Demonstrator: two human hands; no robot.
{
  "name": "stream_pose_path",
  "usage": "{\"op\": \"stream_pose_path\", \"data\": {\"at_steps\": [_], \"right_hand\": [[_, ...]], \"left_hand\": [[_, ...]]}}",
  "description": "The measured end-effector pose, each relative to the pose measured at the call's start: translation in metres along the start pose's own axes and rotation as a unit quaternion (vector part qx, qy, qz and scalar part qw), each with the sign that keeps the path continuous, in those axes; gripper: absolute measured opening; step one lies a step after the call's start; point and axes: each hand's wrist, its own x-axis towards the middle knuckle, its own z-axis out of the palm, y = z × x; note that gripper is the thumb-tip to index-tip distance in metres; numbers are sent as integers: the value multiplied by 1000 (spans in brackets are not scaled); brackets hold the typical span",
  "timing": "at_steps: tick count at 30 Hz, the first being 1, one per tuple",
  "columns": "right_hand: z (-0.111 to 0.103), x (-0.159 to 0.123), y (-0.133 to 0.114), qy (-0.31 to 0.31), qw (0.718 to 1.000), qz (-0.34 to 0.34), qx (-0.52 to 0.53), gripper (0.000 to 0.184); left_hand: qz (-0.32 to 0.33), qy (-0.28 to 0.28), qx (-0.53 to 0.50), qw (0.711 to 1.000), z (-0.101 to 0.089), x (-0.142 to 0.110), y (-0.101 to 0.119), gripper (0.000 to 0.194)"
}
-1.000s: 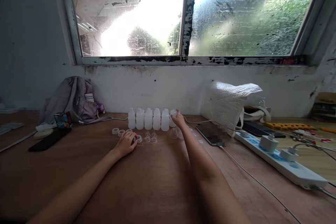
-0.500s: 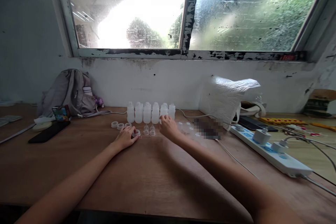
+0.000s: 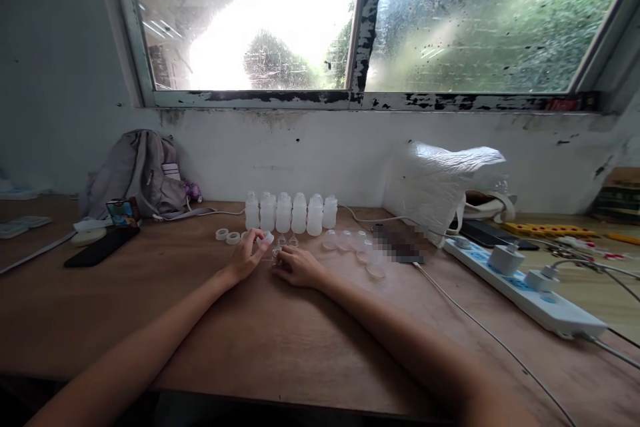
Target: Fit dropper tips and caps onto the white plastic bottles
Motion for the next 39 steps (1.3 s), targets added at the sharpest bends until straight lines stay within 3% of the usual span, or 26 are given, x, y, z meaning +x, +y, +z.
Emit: {"op": "stream_pose_path", "data": {"at_steps": [2, 4, 7, 10, 13, 17, 20, 25, 28, 30, 34, 39], "right_hand": [[-1, 1, -1, -5, 999, -30, 37, 21], [1, 2, 3, 5, 997, -14, 81, 18], [4, 3, 15, 61, 983, 72, 159, 19], [8, 3, 28, 141, 952, 169, 214, 25], [10, 3, 33, 168, 931, 228, 231, 25], [7, 4, 28, 151, 943, 213, 206, 23], [7, 4, 23, 136, 959, 184, 165, 21], [10, 3, 19, 121, 979, 131, 98, 19], [10, 1, 7, 119, 988, 66, 69, 19], [8, 1, -6, 121, 988, 45, 87, 19], [5, 3, -25, 130, 967, 102, 196, 15], [13, 6, -16, 159, 915, 208, 306, 23]], "left_hand": [[9, -13, -19, 1000, -1, -1, 3, 16], [21, -39, -19, 999, -1, -2, 6, 17], [60, -87, 3, 994, -1, -5, 9, 20], [94, -128, 42, 986, 1, -7, 11, 25], [71, -167, 86, 980, 4, -9, 11, 31], [23, -199, 87, 976, 6, -9, 9, 33], [17, -188, 59, 980, 4, -8, 9, 37], [23, -130, -12, 991, 4, -5, 9, 19], [-41, -75, -113, 990, 8, -3, 5, 19], [-115, -42, -203, 972, 11, -1, 2, 19], [-214, -39, -320, 922, 19, -1, -3, 23], [-261, -41, -355, 897, 20, -1, -2, 31]]}}
